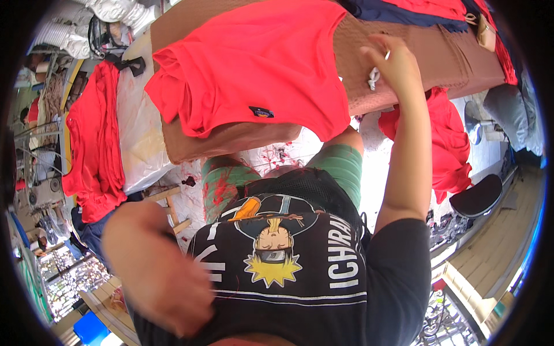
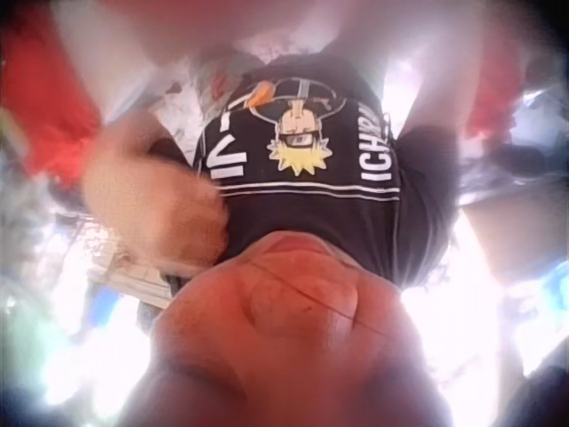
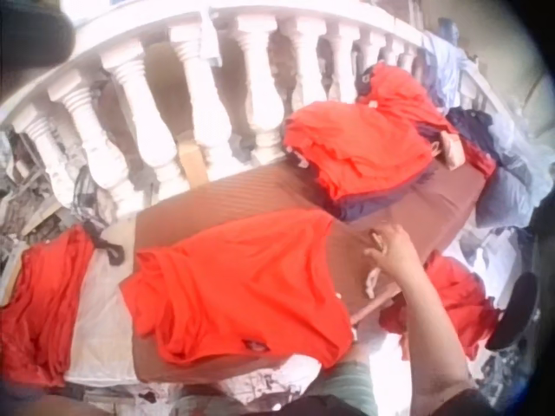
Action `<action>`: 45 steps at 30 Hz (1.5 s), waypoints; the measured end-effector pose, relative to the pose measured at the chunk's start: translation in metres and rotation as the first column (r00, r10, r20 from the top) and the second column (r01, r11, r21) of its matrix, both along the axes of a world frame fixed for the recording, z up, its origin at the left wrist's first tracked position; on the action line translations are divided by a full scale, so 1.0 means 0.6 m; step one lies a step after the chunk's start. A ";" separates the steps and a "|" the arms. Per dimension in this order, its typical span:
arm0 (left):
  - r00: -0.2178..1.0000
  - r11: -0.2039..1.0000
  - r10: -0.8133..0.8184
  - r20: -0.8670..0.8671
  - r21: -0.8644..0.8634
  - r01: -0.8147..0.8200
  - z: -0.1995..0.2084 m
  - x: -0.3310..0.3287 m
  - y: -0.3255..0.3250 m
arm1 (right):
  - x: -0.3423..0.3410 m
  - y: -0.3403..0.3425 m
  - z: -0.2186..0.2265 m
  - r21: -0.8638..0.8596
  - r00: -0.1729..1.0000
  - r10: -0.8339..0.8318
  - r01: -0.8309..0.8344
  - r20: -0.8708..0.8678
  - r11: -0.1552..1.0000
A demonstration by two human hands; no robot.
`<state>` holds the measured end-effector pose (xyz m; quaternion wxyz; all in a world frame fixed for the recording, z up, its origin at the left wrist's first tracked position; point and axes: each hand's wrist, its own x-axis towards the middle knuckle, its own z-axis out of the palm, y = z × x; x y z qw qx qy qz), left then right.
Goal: The person uses small shears to trim excess thread and fabric from the collar and neck area of a red shirt, then folds the shirt on a work table.
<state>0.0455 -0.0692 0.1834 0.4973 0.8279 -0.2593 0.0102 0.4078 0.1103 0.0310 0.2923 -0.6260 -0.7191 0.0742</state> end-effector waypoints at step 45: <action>0.570 0.594 0.748 0.342 -0.727 -0.344 0.054 -0.064 -0.242 | -0.213 -0.371 0.295 0.246 -0.434 0.808 -0.899 -0.398 -0.362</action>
